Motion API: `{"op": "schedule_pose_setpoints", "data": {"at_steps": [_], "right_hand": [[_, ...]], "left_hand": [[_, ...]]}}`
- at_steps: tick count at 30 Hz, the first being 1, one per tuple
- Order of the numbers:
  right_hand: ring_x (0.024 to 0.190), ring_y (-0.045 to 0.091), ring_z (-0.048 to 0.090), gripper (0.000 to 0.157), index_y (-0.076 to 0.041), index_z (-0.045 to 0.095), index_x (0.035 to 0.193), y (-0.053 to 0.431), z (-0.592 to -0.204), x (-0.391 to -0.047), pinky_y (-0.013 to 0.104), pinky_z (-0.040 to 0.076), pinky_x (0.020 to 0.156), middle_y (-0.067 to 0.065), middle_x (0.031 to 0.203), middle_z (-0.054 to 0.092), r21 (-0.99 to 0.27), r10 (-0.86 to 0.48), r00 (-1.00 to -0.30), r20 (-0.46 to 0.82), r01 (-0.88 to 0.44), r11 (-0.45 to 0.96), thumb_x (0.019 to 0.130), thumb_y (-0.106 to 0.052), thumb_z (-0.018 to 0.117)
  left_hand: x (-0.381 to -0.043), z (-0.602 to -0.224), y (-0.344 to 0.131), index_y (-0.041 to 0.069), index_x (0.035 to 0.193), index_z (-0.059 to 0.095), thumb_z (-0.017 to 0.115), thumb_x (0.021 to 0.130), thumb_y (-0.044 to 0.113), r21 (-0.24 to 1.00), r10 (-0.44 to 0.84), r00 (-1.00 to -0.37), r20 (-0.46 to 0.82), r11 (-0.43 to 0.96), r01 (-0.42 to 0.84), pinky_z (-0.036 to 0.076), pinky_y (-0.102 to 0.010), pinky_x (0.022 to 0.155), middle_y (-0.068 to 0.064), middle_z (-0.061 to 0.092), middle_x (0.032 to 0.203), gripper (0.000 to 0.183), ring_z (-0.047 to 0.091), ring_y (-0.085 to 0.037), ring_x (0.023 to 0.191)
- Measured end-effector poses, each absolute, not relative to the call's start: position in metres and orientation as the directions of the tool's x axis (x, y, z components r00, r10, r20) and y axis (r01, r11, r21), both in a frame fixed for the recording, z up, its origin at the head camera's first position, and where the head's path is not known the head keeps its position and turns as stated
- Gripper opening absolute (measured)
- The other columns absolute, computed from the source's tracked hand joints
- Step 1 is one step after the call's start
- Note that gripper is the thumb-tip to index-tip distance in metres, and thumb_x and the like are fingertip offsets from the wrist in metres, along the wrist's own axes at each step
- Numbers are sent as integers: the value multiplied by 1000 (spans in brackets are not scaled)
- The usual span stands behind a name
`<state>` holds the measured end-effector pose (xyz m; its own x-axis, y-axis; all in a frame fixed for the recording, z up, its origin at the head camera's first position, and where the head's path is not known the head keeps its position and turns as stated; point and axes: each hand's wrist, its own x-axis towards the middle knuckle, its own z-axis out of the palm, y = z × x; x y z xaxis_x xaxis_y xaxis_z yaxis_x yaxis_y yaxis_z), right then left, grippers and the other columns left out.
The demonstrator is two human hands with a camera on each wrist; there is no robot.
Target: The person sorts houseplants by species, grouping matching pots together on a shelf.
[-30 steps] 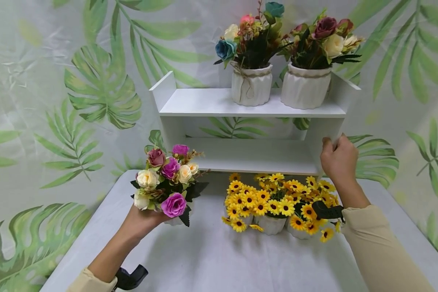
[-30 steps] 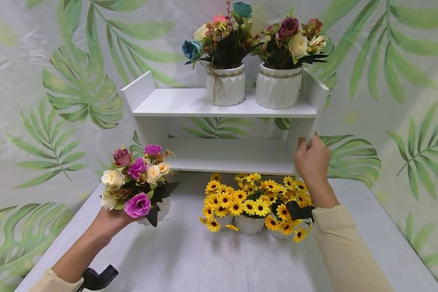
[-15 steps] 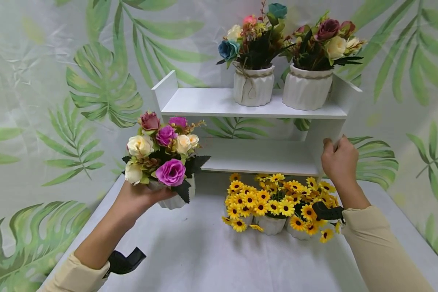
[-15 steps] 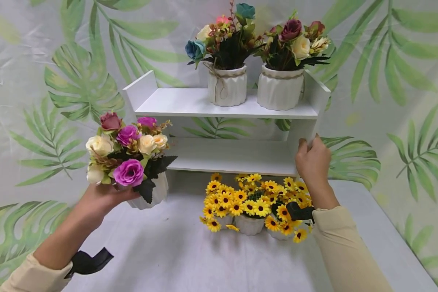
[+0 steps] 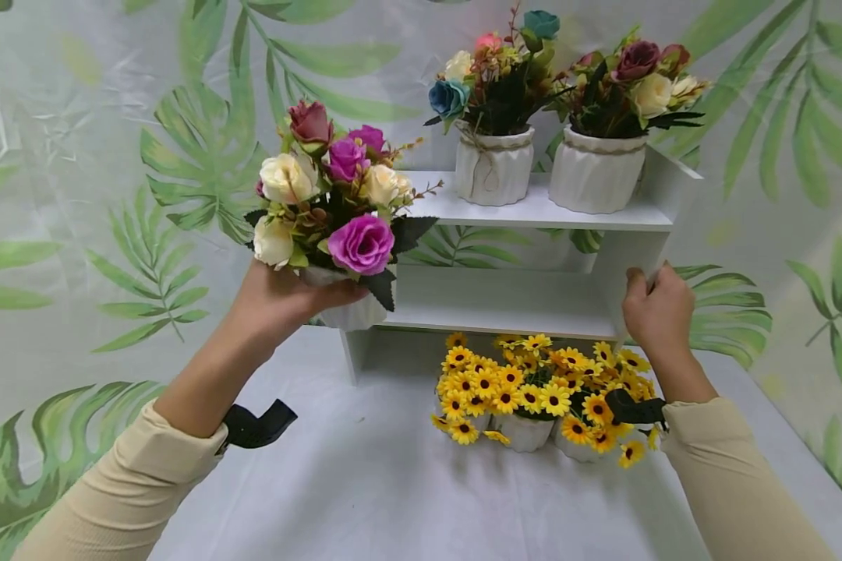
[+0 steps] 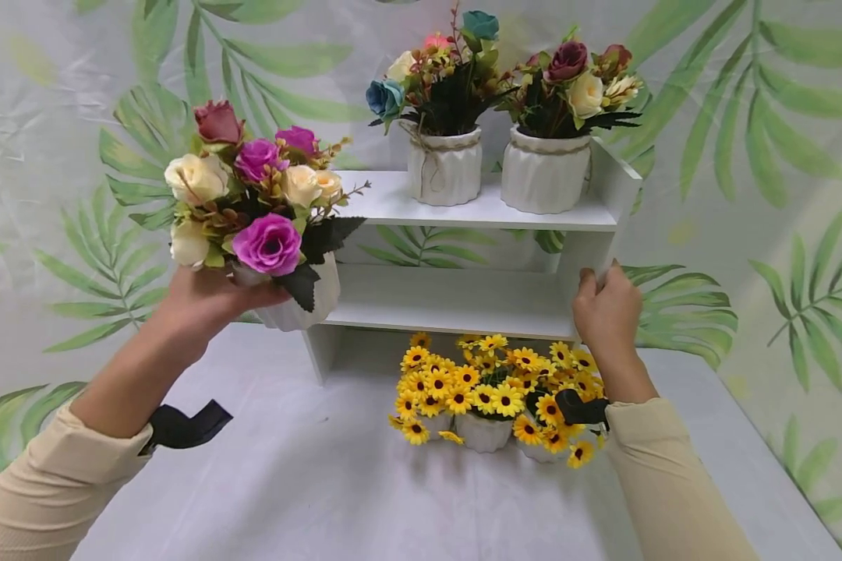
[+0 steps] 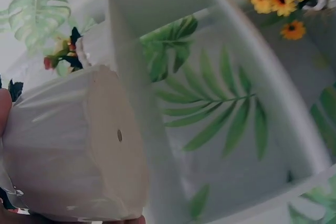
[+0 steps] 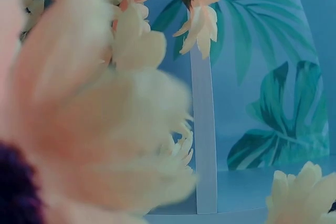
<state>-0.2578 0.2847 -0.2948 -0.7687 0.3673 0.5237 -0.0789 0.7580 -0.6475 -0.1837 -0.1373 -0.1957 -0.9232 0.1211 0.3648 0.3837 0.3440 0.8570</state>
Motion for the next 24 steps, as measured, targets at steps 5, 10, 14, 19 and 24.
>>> {"op": "schedule_pose_setpoints", "data": {"at_steps": [5, 10, 14, 19, 24], "right_hand": [[83, 50, 62, 37, 12, 56, 98, 282, -296, -260, 30, 33, 50, 34, 87, 59, -637, 353, -762, 542, -99, 764, 104, -22, 42], [91, 53, 63, 37, 13, 57, 99, 284, -296, -259, 28, 33, 52, 36, 93, 63, -636, 350, -748, 564, -123, 762, 102, -20, 42], [92, 54, 63, 37, 13, 57, 98, 285, -295, -259, 29, 33, 52, 37, 93, 63, -632, 342, -752, 564, -127, 764, 102, -21, 42], [89, 54, 63, 38, 14, 57, 96, 285, -295, -259, 26, 32, 50, 37, 90, 63, -631, 340, -746, 573, -138, 763, 102, -21, 42], [86, 53, 63, 36, 11, 55, 91, 285, -297, -258, 27, 32, 49, 36, 86, 61, -638, 344, -748, 568, -136, 758, 102, -21, 42]], "left_hand": [[-188, -166, -131, 36, 151, 31, 89, 72, 18, 861, 108, -929, 355, 350, 369, 24, -41, 124, 12, 39, 155, 100, 33, -8, 146], [-199, -143, -115, 31, 150, 35, 89, 72, 22, 875, 69, -931, 359, 323, 361, 29, -36, 122, 9, 43, 153, 95, 37, -6, 142], [-209, -127, -107, 26, 147, 39, 89, 72, 25, 882, 29, -936, 352, 326, 341, 34, -34, 118, 4, 47, 150, 91, 43, -8, 135], [-229, -106, -98, 24, 143, 44, 88, 73, 28, 894, -3, -942, 336, 316, 318, 42, -31, 111, 2, 52, 144, 83, 50, -10, 127], [-255, -93, -91, 25, 142, 46, 87, 73, 26, 916, -56, -954, 296, 299, 267, 42, -25, 109, 5, 53, 143, 81, 50, -10, 129]]}}
